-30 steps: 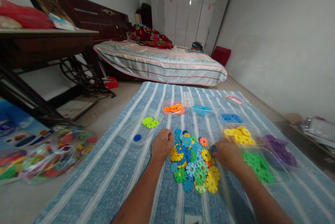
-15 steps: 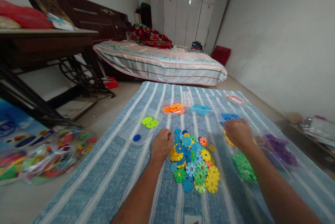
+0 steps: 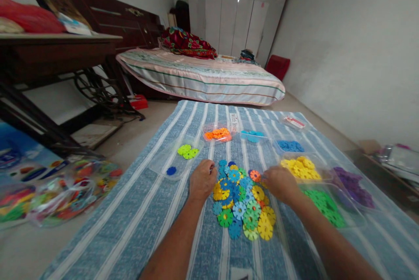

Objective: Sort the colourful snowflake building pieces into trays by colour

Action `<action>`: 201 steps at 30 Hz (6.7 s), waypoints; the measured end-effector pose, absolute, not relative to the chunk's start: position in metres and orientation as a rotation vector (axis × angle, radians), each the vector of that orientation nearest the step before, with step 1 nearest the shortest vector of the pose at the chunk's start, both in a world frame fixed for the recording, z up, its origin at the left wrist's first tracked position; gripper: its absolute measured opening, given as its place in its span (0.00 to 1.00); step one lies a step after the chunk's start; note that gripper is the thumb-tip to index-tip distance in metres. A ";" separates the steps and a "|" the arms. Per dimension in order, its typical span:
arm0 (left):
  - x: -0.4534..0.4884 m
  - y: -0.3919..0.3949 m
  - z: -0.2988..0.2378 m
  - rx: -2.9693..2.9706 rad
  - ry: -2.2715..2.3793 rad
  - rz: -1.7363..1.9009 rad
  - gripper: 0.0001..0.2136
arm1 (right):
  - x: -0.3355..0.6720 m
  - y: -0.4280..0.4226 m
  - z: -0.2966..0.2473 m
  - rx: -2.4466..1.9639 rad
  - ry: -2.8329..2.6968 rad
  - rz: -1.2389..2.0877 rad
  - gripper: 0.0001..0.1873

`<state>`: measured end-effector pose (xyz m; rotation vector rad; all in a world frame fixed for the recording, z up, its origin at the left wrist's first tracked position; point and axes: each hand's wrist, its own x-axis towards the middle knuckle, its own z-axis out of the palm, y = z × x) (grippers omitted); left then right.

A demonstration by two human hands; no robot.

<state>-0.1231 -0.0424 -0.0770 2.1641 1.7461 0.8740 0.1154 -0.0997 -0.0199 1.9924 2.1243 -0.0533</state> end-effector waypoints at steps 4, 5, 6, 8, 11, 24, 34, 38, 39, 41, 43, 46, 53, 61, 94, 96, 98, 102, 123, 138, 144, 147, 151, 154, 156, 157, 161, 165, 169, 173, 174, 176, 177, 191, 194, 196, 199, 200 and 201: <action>-0.122 -0.043 -0.077 2.170 1.745 0.885 0.05 | 0.118 -0.101 -0.027 2.022 2.104 -0.078 0.18; -0.122 -0.043 -0.077 2.171 1.745 0.889 0.05 | 0.119 -0.101 -0.029 2.028 2.107 -0.092 0.17; -0.122 -0.043 -0.078 2.172 1.744 0.891 0.05 | 0.121 -0.101 -0.030 2.031 2.117 -0.111 0.16; -0.122 -0.043 -0.078 2.172 1.747 0.891 0.05 | 0.123 -0.101 -0.033 2.043 2.140 -0.153 0.14; -0.122 -0.042 -0.079 2.179 1.745 0.894 0.05 | 0.125 -0.101 -0.035 2.081 2.187 -0.206 0.12; -0.122 -0.044 -0.075 2.151 1.734 0.889 0.05 | 0.131 -0.062 -0.006 2.241 2.281 -0.482 0.12; -0.124 -0.044 -0.078 2.149 1.709 0.918 0.05 | 0.135 -0.017 -0.012 2.141 2.174 -0.913 0.09; -0.123 -0.043 -0.079 2.136 1.719 0.918 0.05 | 0.135 -0.020 -0.018 2.162 2.126 -1.045 0.08; -0.123 -0.043 -0.079 2.131 1.721 0.914 0.04 | 0.136 -0.022 -0.018 2.177 2.120 -1.075 0.07; -0.122 -0.043 -0.079 2.126 1.722 0.909 0.04 | 0.141 -0.025 -0.015 2.219 2.122 -1.130 0.05; -0.122 -0.043 -0.078 2.126 1.720 0.904 0.04 | 0.152 -0.028 -0.010 2.269 2.133 -1.173 0.02; -0.122 -0.043 -0.078 2.126 1.724 0.901 0.05 | 0.181 -0.032 0.001 2.418 2.152 -1.357 0.06; -0.123 -0.042 -0.080 2.137 1.717 0.934 0.04 | 0.248 -0.049 0.008 2.831 2.135 -1.427 0.15; -0.122 -0.042 -0.079 2.140 1.716 0.929 0.05 | 0.232 -0.045 -0.004 2.984 2.181 -1.426 0.12; -0.123 -0.044 -0.076 2.123 1.732 0.901 0.05 | 0.113 -0.050 0.000 1.923 2.112 -0.237 0.11; -0.123 -0.043 -0.077 2.122 1.735 0.897 0.05 | 0.114 -0.057 -0.007 1.896 2.110 -0.271 0.13; -0.123 -0.043 -0.078 2.130 1.730 0.902 0.05 | 0.114 -0.060 -0.013 1.901 2.116 -0.288 0.14; -0.124 -0.041 -0.079 2.143 1.731 0.908 0.05 | 0.112 -0.060 -0.018 1.948 2.129 -0.307 0.13; -0.123 -0.044 -0.081 2.129 1.718 0.909 0.05 | 0.073 0.025 0.026 2.451 2.519 -0.342 0.18; -0.122 -0.043 -0.078 2.142 1.742 0.880 0.05 | 0.104 -0.084 -0.003 1.978 2.044 -0.269 0.13; -0.122 -0.042 -0.077 2.153 1.741 0.892 0.06 | 0.104 -0.087 -0.011 1.965 2.068 -0.236 0.13; -0.122 -0.041 -0.080 2.156 1.738 0.898 0.06 | 0.113 -0.088 -0.003 1.981 2.095 -0.236 0.11; -0.122 -0.041 -0.080 2.155 1.722 0.914 0.06 | 0.140 -0.090 0.019 2.228 1.986 -0.020 0.13; -0.122 -0.041 -0.079 2.147 1.720 0.910 0.06 | 0.154 -0.095 0.030 2.431 1.833 0.205 0.15; -0.122 -0.041 -0.078 2.147 1.719 0.907 0.06 | 0.152 -0.100 0.028 2.414 1.900 0.163 0.15; -0.122 -0.041 -0.078 2.149 1.719 0.910 0.06 | 0.148 -0.104 0.025 2.356 1.983 0.072 0.14; -0.122 -0.040 -0.080 2.167 1.714 0.932 0.05 | 0.118 -0.115 0.003 2.059 2.202 -0.322 0.13; -0.122 -0.040 -0.080 2.171 1.706 0.927 0.05 | 0.101 -0.118 -0.015 1.955 2.196 -0.428 0.13; -0.122 -0.041 -0.079 2.158 1.714 0.927 0.05 | 0.103 -0.118 -0.020 1.986 2.201 -0.448 0.12; -0.122 -0.041 -0.080 2.156 1.707 0.942 0.05 | 0.107 -0.119 -0.023 2.056 2.206 -0.427 0.12; -0.122 -0.041 -0.081 2.154 1.703 0.943 0.05 | 0.108 -0.119 -0.024 2.077 2.212 -0.424 0.12; -0.122 -0.040 -0.081 2.149 1.703 0.938 0.05 | 0.110 -0.119 -0.025 2.108 2.219 -0.417 0.11; -0.122 -0.040 -0.081 2.149 1.705 0.935 0.05 | 0.111 -0.119 -0.026 2.116 2.214 -0.415 0.10; -0.122 -0.041 -0.080 2.145 1.728 0.900 0.04 | 0.133 -0.105 -0.010 2.200 2.327 -0.649 0.10; -0.122 -0.042 -0.078 2.137 1.732 0.888 0.04 | 0.137 -0.104 -0.006 2.230 2.331 -0.616 0.12; -0.122 -0.042 -0.077 2.134 1.729 0.888 0.04 | 0.143 -0.103 -0.002 2.233 2.349 -0.568 0.14; -0.122 -0.042 -0.077 2.135 1.734 0.889 0.05 | 0.162 -0.101 0.006 2.280 2.342 -0.442 0.15; -0.122 -0.042 -0.078 2.138 1.737 0.892 0.05 | 0.170 -0.101 0.010 2.310 2.320 -0.378 0.16; -0.122 -0.042 -0.078 2.141 1.736 0.897 0.05 | 0.178 -0.101 0.014 2.351 2.278 -0.302 0.16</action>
